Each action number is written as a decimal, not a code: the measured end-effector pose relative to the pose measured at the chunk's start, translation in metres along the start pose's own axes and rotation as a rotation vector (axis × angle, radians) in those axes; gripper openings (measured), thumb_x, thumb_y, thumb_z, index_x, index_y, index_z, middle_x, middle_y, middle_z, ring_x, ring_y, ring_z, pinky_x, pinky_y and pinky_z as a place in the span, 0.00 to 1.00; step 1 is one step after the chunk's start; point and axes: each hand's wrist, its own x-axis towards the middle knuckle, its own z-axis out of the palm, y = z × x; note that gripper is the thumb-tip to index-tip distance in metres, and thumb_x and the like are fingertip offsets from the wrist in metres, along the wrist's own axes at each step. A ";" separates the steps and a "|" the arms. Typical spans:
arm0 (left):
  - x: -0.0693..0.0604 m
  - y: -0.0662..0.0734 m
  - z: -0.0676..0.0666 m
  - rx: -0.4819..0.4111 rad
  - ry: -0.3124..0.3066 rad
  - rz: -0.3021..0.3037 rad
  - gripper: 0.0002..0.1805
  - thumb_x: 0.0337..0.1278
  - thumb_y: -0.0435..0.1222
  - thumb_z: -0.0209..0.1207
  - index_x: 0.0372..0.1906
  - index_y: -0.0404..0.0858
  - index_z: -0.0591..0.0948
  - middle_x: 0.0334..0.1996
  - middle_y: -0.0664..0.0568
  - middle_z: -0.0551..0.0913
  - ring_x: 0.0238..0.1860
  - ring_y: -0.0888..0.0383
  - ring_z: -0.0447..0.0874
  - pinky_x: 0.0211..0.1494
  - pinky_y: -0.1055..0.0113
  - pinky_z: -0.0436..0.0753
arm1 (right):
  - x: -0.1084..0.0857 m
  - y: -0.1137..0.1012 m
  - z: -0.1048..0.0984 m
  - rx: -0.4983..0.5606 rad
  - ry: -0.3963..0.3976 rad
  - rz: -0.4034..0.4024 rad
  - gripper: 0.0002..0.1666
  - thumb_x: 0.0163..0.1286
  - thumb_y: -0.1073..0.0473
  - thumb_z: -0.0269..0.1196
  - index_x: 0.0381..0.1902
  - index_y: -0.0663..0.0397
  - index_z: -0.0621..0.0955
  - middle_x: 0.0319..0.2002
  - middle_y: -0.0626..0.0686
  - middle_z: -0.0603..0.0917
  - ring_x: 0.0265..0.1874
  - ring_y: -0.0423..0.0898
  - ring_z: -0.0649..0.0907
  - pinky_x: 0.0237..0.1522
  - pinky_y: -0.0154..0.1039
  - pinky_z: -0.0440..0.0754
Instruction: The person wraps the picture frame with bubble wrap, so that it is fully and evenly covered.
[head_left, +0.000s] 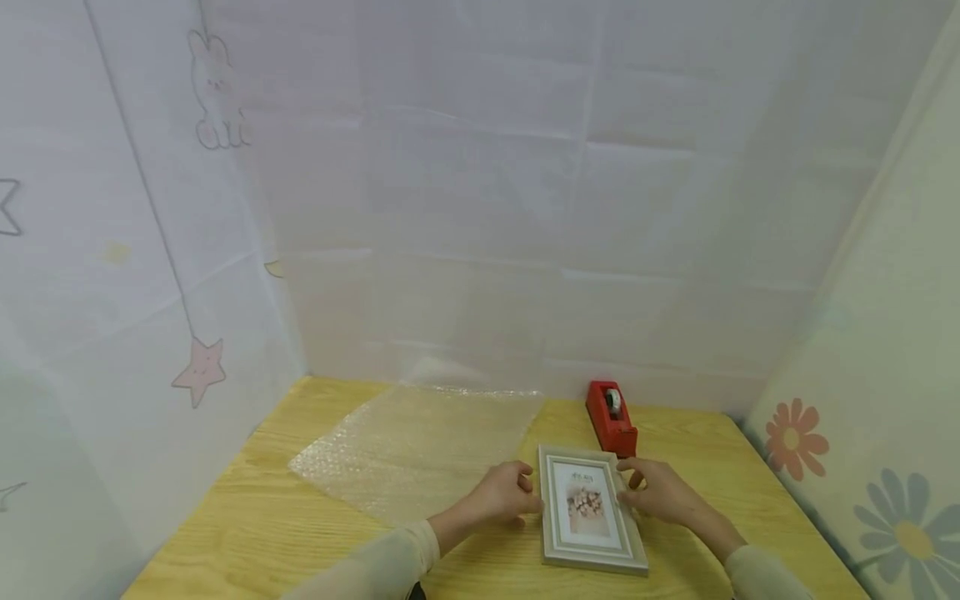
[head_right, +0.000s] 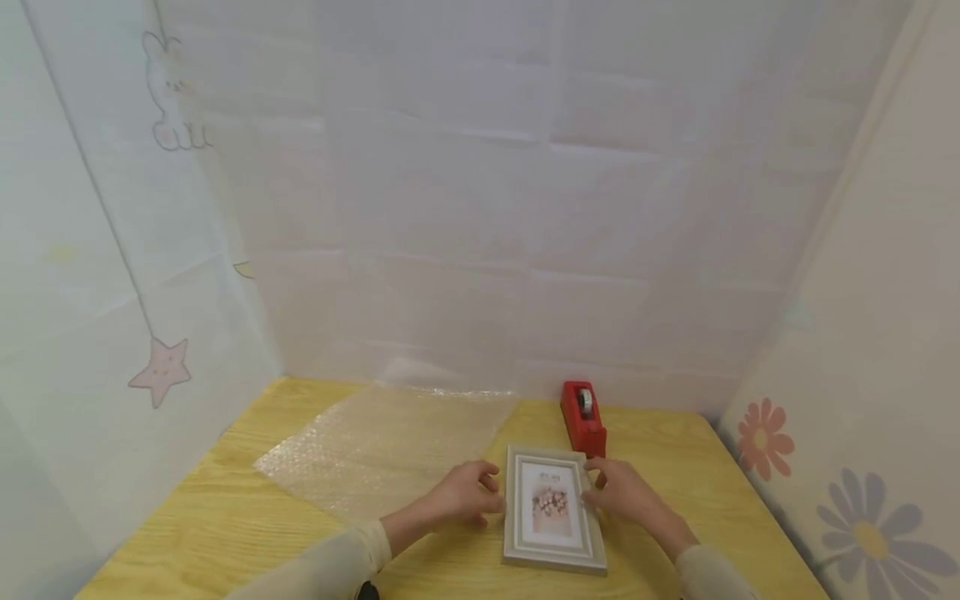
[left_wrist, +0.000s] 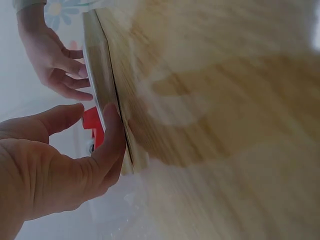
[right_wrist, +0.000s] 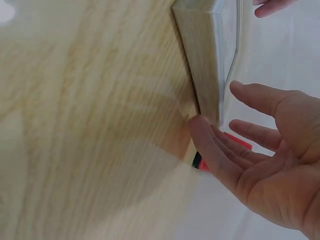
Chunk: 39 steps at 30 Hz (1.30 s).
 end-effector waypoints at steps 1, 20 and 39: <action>0.000 0.001 0.002 0.004 0.004 -0.002 0.36 0.51 0.25 0.70 0.65 0.18 0.69 0.43 0.39 0.78 0.33 0.51 0.82 0.30 0.56 0.87 | -0.001 0.002 0.001 0.031 -0.011 0.010 0.31 0.64 0.62 0.73 0.61 0.72 0.76 0.36 0.57 0.82 0.28 0.48 0.82 0.26 0.42 0.82; 0.004 0.003 0.015 -0.080 -0.055 -0.027 0.24 0.44 0.16 0.67 0.23 0.38 0.64 0.23 0.51 0.64 0.22 0.59 0.68 0.31 0.53 0.87 | -0.009 0.020 0.005 0.340 -0.103 0.114 0.41 0.64 0.61 0.74 0.69 0.71 0.68 0.39 0.59 0.78 0.34 0.51 0.83 0.31 0.49 0.87; 0.006 0.006 0.023 -0.048 0.004 -0.041 0.17 0.39 0.13 0.63 0.23 0.32 0.69 0.25 0.45 0.74 0.25 0.49 0.84 0.29 0.57 0.87 | -0.009 0.015 0.012 0.330 -0.031 0.110 0.41 0.60 0.69 0.73 0.67 0.78 0.69 0.35 0.58 0.77 0.26 0.51 0.82 0.24 0.47 0.85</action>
